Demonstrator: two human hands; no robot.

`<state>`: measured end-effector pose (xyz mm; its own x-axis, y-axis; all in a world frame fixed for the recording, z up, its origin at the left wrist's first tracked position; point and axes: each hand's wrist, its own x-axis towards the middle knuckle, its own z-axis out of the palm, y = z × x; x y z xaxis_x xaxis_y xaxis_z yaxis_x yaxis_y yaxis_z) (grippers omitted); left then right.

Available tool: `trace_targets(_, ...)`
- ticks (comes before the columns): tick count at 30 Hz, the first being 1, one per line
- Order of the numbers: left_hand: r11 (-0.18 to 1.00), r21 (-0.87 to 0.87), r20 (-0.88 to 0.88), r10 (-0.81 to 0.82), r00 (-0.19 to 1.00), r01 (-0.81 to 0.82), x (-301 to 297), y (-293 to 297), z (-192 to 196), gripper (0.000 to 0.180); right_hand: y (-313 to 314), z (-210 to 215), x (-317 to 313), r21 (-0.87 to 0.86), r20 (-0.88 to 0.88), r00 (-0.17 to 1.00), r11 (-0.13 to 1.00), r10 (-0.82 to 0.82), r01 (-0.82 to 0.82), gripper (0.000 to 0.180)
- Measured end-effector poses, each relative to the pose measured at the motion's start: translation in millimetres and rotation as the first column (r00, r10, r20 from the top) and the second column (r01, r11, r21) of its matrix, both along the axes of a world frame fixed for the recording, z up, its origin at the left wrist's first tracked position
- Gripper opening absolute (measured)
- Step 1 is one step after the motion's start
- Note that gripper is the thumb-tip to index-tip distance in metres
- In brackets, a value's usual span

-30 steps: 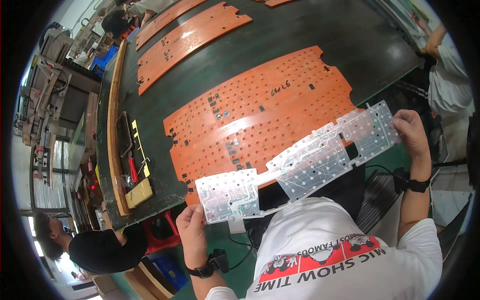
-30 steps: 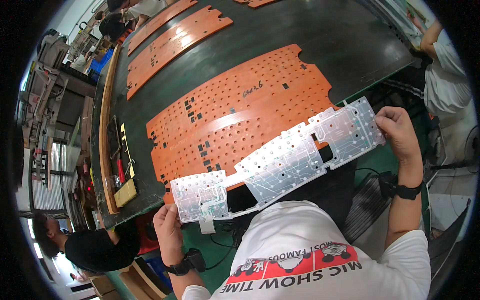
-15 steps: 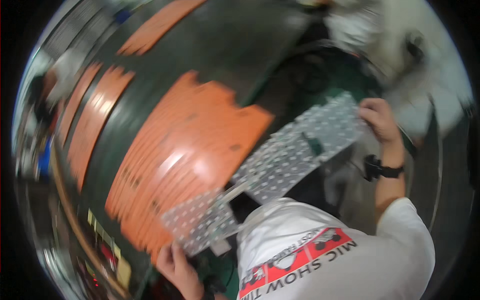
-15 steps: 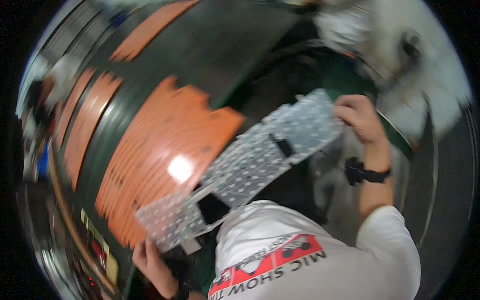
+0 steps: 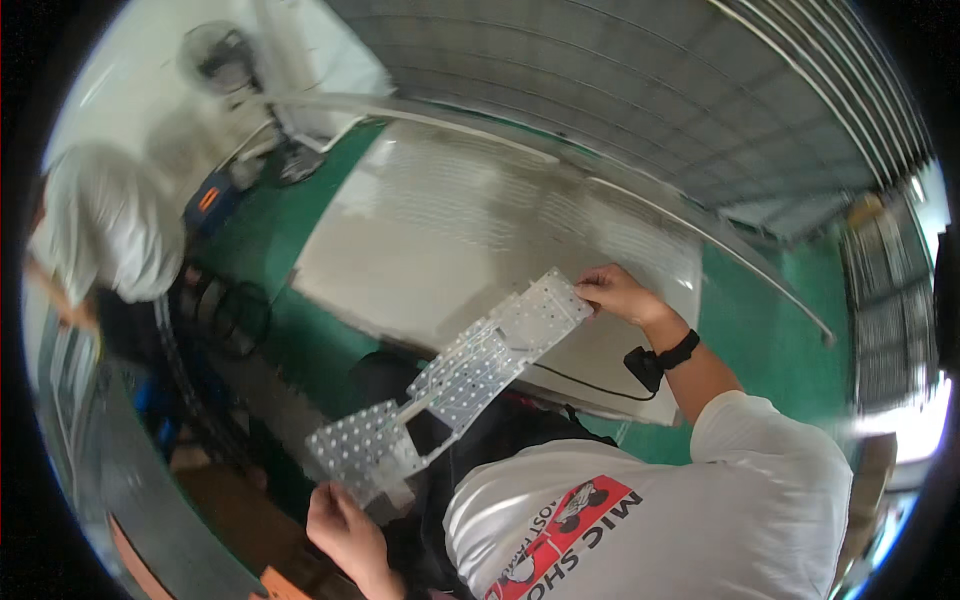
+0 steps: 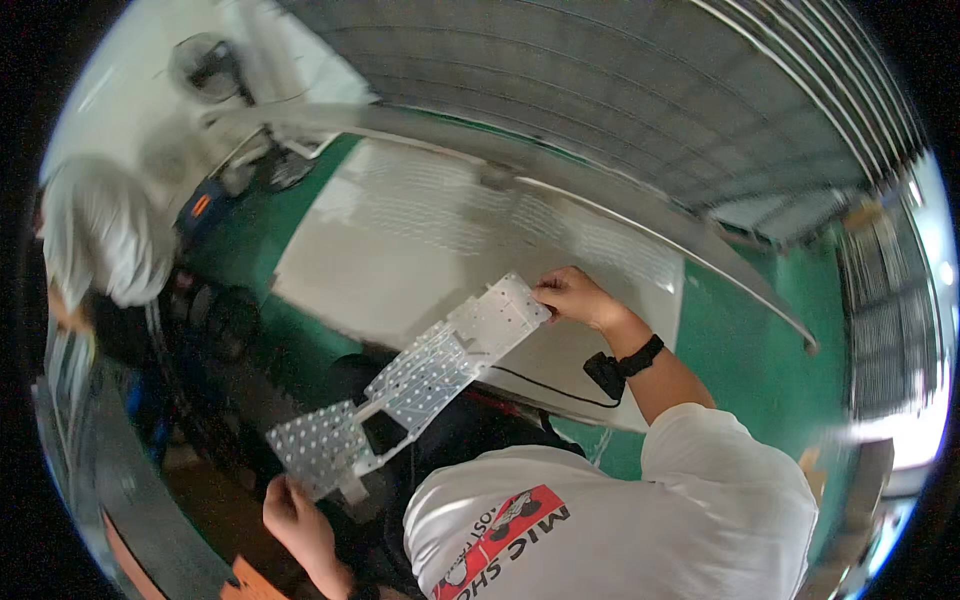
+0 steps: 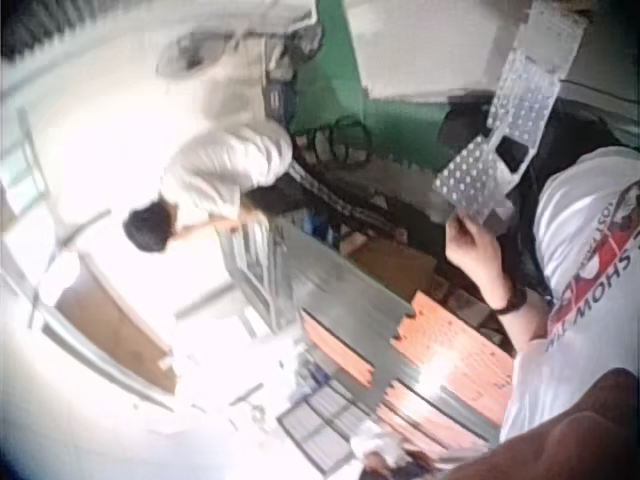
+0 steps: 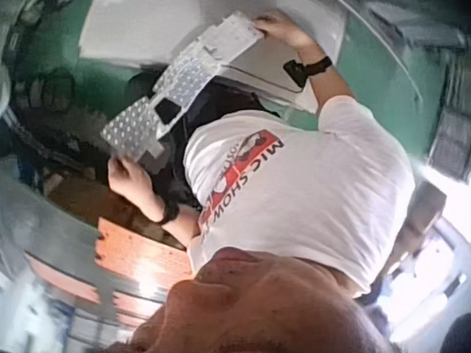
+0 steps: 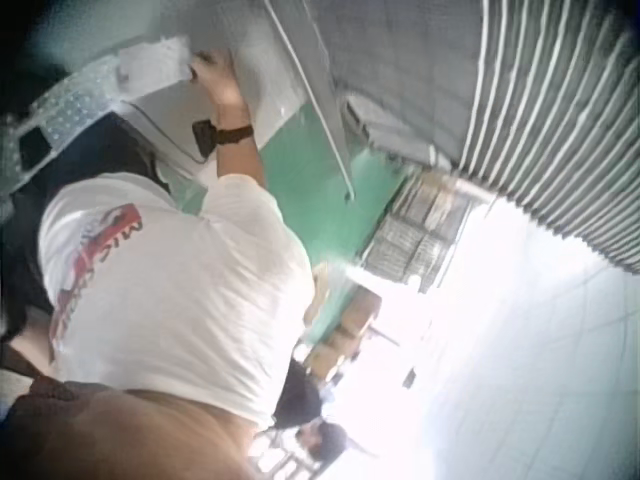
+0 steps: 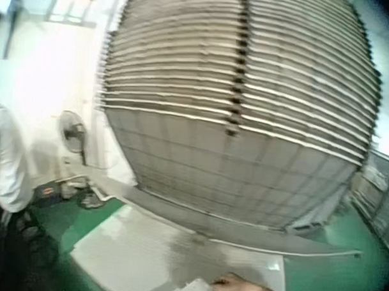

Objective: Assembling electronic components by aligning and pressing layers onto a board at an industrial workstation.

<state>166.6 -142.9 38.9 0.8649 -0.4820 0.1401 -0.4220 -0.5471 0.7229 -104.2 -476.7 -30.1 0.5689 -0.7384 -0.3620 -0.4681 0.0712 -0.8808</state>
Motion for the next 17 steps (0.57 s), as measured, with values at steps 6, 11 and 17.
trace_targets(6, 0.836, 0.083, -0.063, -0.539, 0.840, 0.543, 50.2, -25.9, 18.8, 0.010, 139.5, -31.3, -70.3, 0.181, -0.008, 0.892, 0.877, -0.451, 0.445, 0.026)
trace_targets(11, 0.628, 0.022, 0.007, -0.778, 0.628, 0.778, 72.4, -106.4, -12.4, 0.010, 176.8, -28.4, -76.7, 0.184, -0.050, 0.712, 0.694, -0.701, 0.696, 0.024)
trace_targets(17, 0.476, 0.379, -0.198, -0.796, 0.572, 0.794, 41.6, -195.6, -36.8, 0.023, 154.5, -55.9, -105.3, -0.023, 0.190, 0.721, 0.731, -0.666, 0.682, 0.028)
